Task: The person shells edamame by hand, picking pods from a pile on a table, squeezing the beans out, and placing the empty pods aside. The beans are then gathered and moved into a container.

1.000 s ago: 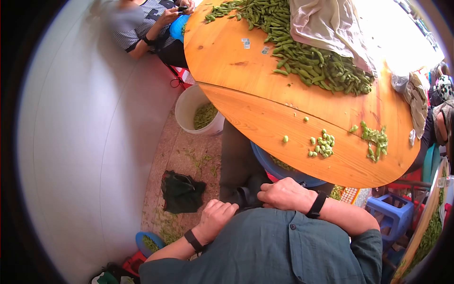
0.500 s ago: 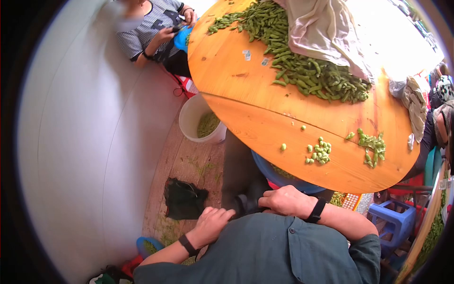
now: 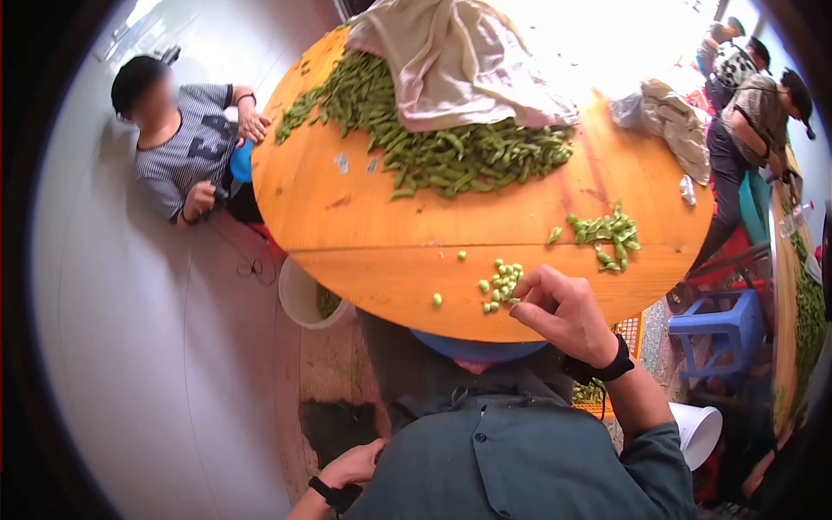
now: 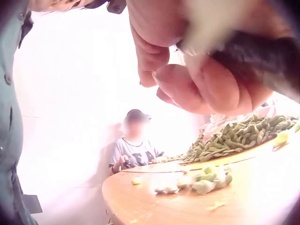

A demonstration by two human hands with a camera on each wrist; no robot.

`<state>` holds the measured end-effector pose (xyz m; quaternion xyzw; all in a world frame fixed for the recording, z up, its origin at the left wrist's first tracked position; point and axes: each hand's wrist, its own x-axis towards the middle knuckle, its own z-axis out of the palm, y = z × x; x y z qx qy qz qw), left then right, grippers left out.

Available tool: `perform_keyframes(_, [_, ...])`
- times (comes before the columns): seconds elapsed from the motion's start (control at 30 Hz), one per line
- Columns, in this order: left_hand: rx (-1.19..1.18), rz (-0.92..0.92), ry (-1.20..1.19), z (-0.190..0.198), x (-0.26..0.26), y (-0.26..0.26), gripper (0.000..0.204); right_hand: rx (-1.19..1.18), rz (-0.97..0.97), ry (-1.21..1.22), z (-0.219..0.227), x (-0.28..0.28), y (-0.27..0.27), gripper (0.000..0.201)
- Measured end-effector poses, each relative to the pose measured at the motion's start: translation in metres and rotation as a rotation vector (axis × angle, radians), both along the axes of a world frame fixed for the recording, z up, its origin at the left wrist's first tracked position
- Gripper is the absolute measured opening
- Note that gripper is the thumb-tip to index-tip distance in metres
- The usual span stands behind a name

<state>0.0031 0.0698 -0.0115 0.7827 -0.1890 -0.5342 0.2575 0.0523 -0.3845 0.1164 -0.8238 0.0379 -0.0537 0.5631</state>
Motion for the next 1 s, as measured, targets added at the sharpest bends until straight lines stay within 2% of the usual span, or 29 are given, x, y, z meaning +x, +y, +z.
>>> perform_keyframes(0.03, [-0.007,-0.018,-0.012,0.022,0.018,-0.015,0.057,-0.018,-0.050,0.034,0.000,0.000,-0.005,0.017])
perform_keyframes(0.1, [0.149,0.037,0.005,0.082,0.066,-0.060,0.056,0.009,-0.118,0.083,-0.006,0.004,-0.015,0.024])
perform_keyframes(0.2, [-0.180,0.353,-0.266,0.086,0.098,-0.084,0.033,0.062,-0.174,0.065,-0.022,0.015,-0.018,0.031])
perform_keyframes(0.23, [-0.222,0.461,-0.337,0.109,0.108,-0.112,0.022,0.108,-0.169,0.141,-0.022,0.018,-0.020,0.036])
perform_keyframes(0.27, [-0.377,0.434,-0.506,0.112,0.117,-0.129,0.018,0.102,-0.178,0.128,-0.022,0.021,-0.021,0.036])
perform_keyframes(0.33, [-0.529,0.204,-0.776,0.113,0.137,-0.160,0.020,0.417,-0.198,0.272,-0.022,0.027,-0.021,0.035])
perform_keyframes(0.37, [-0.540,0.194,-0.780,0.114,0.143,-0.177,0.020,0.538,-0.174,0.291,-0.023,0.031,-0.024,0.030])
perform_keyframes(0.4, [-0.483,0.107,-0.904,0.114,0.147,-0.194,0.019,0.534,-0.184,0.281,-0.025,0.034,-0.026,0.030])
perform_keyframes(0.43, [-0.424,0.020,-1.025,0.112,0.151,-0.207,0.019,0.666,-0.207,0.283,-0.028,0.035,-0.027,0.032])
perform_keyframes(0.47, [-0.437,0.015,-1.029,0.107,0.156,-0.214,0.019,0.796,-0.228,0.282,-0.028,0.036,-0.028,0.035])
perform_keyframes(0.53, [-0.437,-0.056,-1.044,0.092,0.166,-0.226,0.016,0.904,-0.225,0.290,-0.031,0.032,-0.036,0.034])
perform_keyframes(0.73, [-0.577,-0.058,-0.981,0.084,0.176,-0.263,0.015,0.851,-0.194,0.241,-0.048,0.023,-0.048,0.030])
perform_keyframes(0.8, [-0.575,0.100,-0.959,0.089,0.180,-0.276,0.017,0.781,-0.172,0.243,-0.049,0.022,-0.048,0.026])
perform_keyframes(0.9, [-0.500,0.053,-1.011,0.082,0.198,-0.280,0.020,0.327,-0.129,0.169,-0.036,0.023,-0.042,0.027])
perform_keyframes(0.93, [-0.498,0.048,-1.021,0.083,0.200,-0.283,0.020,0.331,-0.128,0.159,-0.032,0.023,-0.042,0.027])
perform_keyframes(1.0, [-0.514,-0.057,-0.969,0.084,0.197,-0.289,0.020,0.161,-0.098,0.120,-0.029,0.024,-0.043,0.030])
